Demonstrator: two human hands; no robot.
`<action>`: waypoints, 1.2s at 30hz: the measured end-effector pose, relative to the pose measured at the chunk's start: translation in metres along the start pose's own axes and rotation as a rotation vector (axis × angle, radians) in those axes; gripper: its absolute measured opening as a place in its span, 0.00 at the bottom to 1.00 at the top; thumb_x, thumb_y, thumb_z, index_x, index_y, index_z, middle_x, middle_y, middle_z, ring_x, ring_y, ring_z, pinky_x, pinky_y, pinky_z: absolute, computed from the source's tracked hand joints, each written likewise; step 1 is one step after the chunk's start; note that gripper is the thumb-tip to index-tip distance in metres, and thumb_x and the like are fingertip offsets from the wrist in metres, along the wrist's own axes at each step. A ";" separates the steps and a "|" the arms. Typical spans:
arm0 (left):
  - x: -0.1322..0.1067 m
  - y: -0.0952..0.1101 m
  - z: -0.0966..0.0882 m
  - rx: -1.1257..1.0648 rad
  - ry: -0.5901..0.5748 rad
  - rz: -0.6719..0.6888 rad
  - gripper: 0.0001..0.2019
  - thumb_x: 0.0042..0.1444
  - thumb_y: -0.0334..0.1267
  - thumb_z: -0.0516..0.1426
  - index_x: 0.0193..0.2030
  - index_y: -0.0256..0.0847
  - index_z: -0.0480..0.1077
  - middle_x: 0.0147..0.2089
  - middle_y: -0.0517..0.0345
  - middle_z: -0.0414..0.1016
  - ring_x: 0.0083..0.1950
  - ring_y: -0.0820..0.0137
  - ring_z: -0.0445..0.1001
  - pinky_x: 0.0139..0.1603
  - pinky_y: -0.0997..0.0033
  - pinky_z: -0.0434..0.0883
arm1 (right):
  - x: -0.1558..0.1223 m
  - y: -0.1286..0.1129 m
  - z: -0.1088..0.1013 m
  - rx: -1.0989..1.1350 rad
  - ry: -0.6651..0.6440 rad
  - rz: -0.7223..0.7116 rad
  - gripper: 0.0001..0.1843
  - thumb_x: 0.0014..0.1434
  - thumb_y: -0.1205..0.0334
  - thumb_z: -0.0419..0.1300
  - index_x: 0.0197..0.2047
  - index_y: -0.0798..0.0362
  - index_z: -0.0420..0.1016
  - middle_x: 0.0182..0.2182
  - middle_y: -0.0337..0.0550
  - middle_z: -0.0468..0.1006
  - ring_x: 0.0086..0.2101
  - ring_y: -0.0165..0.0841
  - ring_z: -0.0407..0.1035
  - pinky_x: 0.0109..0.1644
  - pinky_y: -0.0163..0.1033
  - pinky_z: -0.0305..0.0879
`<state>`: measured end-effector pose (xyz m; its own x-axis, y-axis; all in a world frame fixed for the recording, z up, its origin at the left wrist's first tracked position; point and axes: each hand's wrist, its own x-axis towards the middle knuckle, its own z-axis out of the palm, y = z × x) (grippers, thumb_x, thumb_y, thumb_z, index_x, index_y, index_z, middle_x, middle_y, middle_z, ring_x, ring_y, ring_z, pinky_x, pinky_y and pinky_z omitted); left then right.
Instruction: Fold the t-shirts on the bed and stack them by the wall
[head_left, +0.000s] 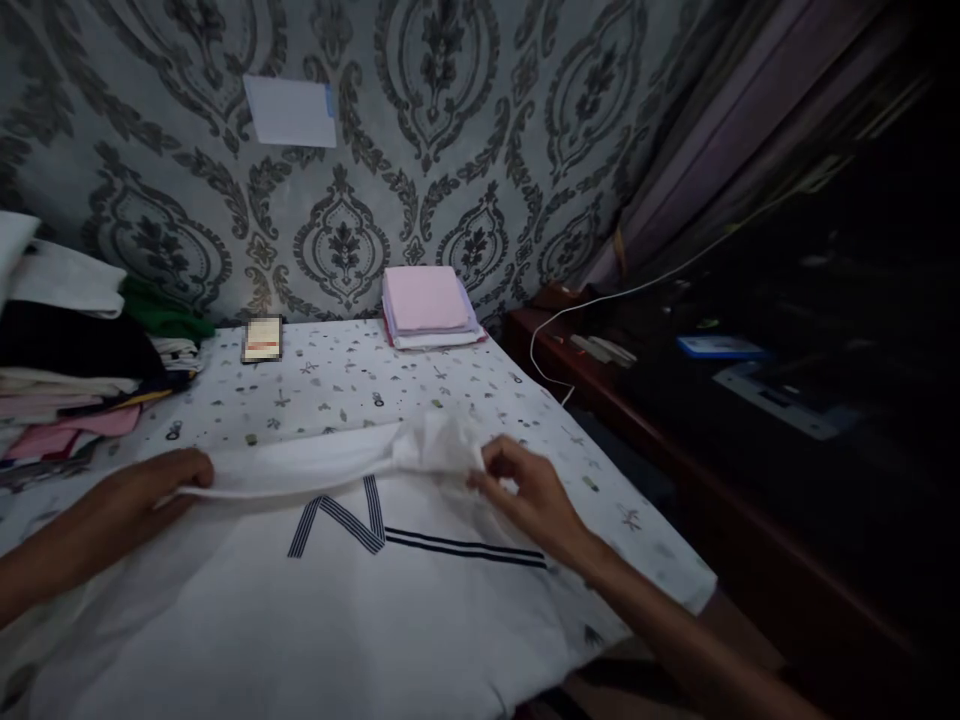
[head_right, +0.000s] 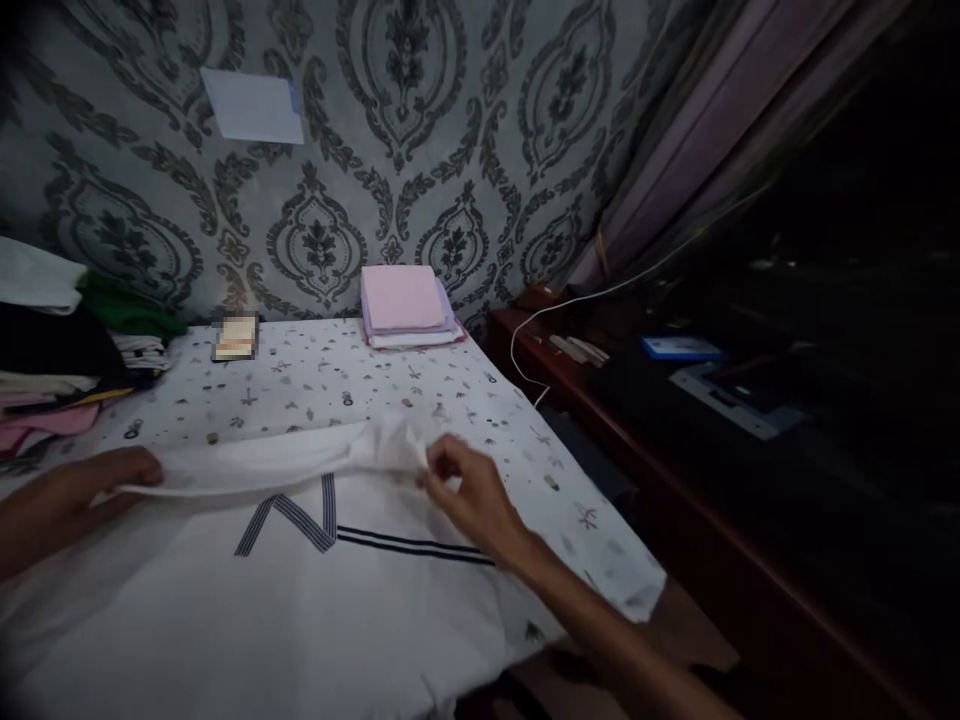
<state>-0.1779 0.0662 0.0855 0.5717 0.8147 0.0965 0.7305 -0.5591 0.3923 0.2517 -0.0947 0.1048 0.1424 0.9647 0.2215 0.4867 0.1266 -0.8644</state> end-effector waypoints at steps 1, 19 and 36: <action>-0.008 -0.005 0.009 -0.004 0.005 0.019 0.11 0.56 0.55 0.51 0.35 0.60 0.72 0.39 0.72 0.79 0.41 0.62 0.76 0.41 0.63 0.74 | -0.020 0.004 0.003 -0.043 -0.059 0.013 0.05 0.58 0.62 0.60 0.31 0.51 0.68 0.27 0.38 0.74 0.29 0.31 0.70 0.34 0.36 0.66; -0.018 -0.017 0.020 0.291 -0.147 -0.005 0.22 0.58 0.50 0.46 0.48 0.46 0.76 0.58 0.51 0.76 0.61 0.56 0.72 0.60 0.58 0.70 | 0.005 0.037 -0.020 -0.232 -0.009 0.028 0.14 0.63 0.58 0.55 0.49 0.53 0.75 0.36 0.43 0.77 0.28 0.30 0.69 0.36 0.38 0.67; -0.011 -0.005 0.015 0.429 0.035 -0.083 0.19 0.59 0.38 0.42 0.48 0.45 0.71 0.55 0.51 0.75 0.55 0.60 0.73 0.48 0.63 0.72 | 0.112 0.129 -0.014 -0.572 0.148 0.167 0.09 0.56 0.61 0.59 0.38 0.50 0.80 0.37 0.42 0.80 0.38 0.34 0.72 0.42 0.36 0.65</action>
<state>-0.1818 0.0581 0.0684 0.4969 0.8603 0.1142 0.8667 -0.4986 -0.0146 0.3427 0.0263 0.0246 0.3552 0.9132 0.1997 0.8270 -0.2074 -0.5226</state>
